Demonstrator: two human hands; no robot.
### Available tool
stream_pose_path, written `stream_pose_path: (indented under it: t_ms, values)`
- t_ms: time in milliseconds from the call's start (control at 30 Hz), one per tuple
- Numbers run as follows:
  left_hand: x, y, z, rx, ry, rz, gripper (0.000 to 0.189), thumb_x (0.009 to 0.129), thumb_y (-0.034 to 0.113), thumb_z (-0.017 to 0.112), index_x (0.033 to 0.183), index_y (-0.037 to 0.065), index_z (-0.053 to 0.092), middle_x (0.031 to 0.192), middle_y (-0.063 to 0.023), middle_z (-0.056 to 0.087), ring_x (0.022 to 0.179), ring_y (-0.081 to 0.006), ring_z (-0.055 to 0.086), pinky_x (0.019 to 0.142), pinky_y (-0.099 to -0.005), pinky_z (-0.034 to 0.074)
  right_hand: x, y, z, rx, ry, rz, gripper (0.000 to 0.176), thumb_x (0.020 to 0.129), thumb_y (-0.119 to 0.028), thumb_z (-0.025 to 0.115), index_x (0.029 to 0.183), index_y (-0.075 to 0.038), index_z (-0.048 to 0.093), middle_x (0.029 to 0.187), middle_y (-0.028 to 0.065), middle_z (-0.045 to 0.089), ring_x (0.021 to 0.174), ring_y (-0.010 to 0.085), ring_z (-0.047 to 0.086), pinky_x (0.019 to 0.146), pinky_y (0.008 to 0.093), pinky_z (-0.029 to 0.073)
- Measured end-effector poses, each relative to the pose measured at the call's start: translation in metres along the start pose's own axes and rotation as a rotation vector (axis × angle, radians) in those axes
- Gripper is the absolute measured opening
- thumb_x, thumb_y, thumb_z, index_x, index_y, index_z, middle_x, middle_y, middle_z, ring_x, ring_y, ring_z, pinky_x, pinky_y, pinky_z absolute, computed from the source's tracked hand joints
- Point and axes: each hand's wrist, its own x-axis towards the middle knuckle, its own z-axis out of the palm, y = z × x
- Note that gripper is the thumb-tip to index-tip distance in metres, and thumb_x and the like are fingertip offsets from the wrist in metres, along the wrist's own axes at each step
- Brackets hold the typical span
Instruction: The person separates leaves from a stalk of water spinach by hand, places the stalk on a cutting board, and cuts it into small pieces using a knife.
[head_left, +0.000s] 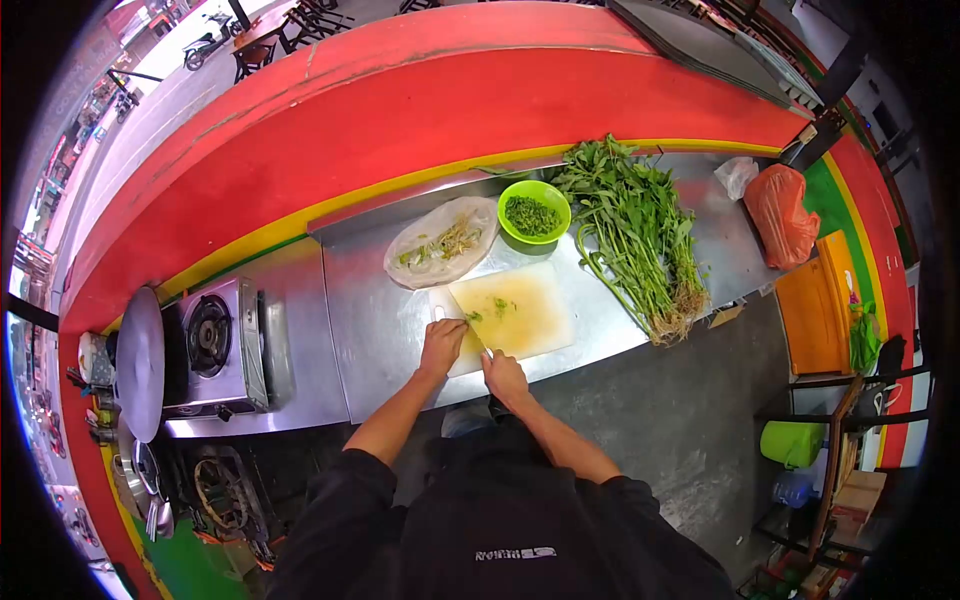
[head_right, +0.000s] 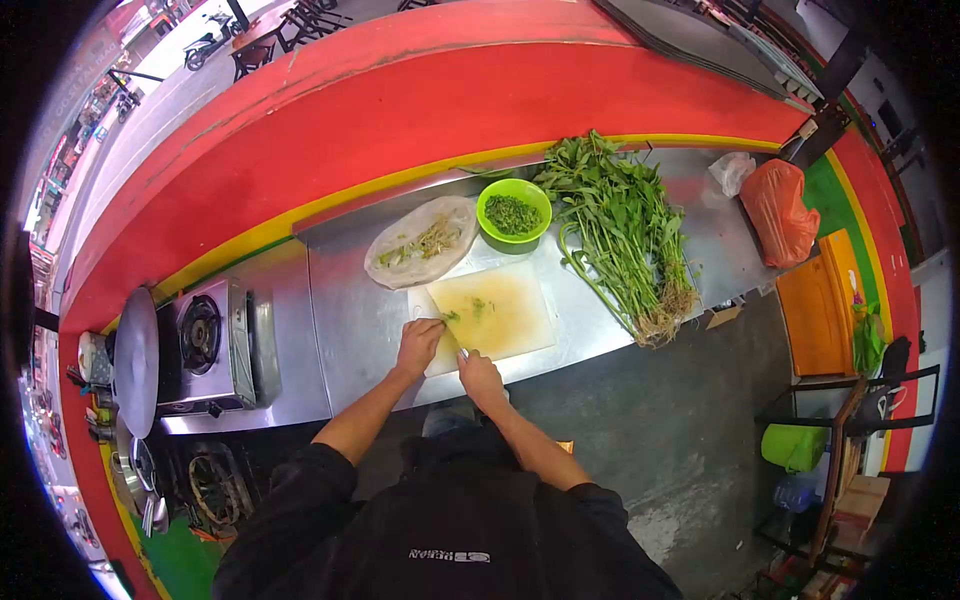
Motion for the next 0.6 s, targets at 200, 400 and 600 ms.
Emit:
stream_pose_path:
  t_ms: [200,400,600]
  values:
    - [-0.002,-0.002,0.0,-0.079,0.022,-0.033,0.016,0.085,0.008,0.065,0.099,0.007,0.074,0.106,-0.0046,0.073,0.101,-0.0219,0.066,0.089,-0.0396,0.046,-0.011,0.004,-0.008,0.127,0.015,0.027,0.053,0.1,-0.042,0.05,0.092,0.009,0.064,0.081,0.0346,0.066,0.08,0.0518,0.066,0.075,0.0576,0.053]
    - [-0.001,-0.01,0.0,-0.116,0.002,-0.001,0.016,0.085,0.006,0.065,0.098,0.006,0.074,0.106,-0.0069,0.073,0.099,-0.0232,0.067,0.091,-0.0379,0.046,-0.018,0.015,-0.004,0.068,-0.101,0.029,0.053,0.101,-0.044,0.048,0.098,0.006,0.064,0.086,0.0332,0.067,0.084,0.0508,0.067,0.078,0.0567,0.053]
    - [0.001,-0.008,-0.002,-0.086,-0.003,0.06,0.015,0.085,0.005,0.064,0.096,0.005,0.073,0.103,-0.0075,0.073,0.098,-0.0257,0.067,0.088,-0.0405,0.047,-0.012,0.01,-0.004,0.044,-0.02,-0.03,0.053,0.101,-0.042,0.049,0.089,0.007,0.064,0.08,0.0332,0.066,0.079,0.0504,0.067,0.073,0.0574,0.053]
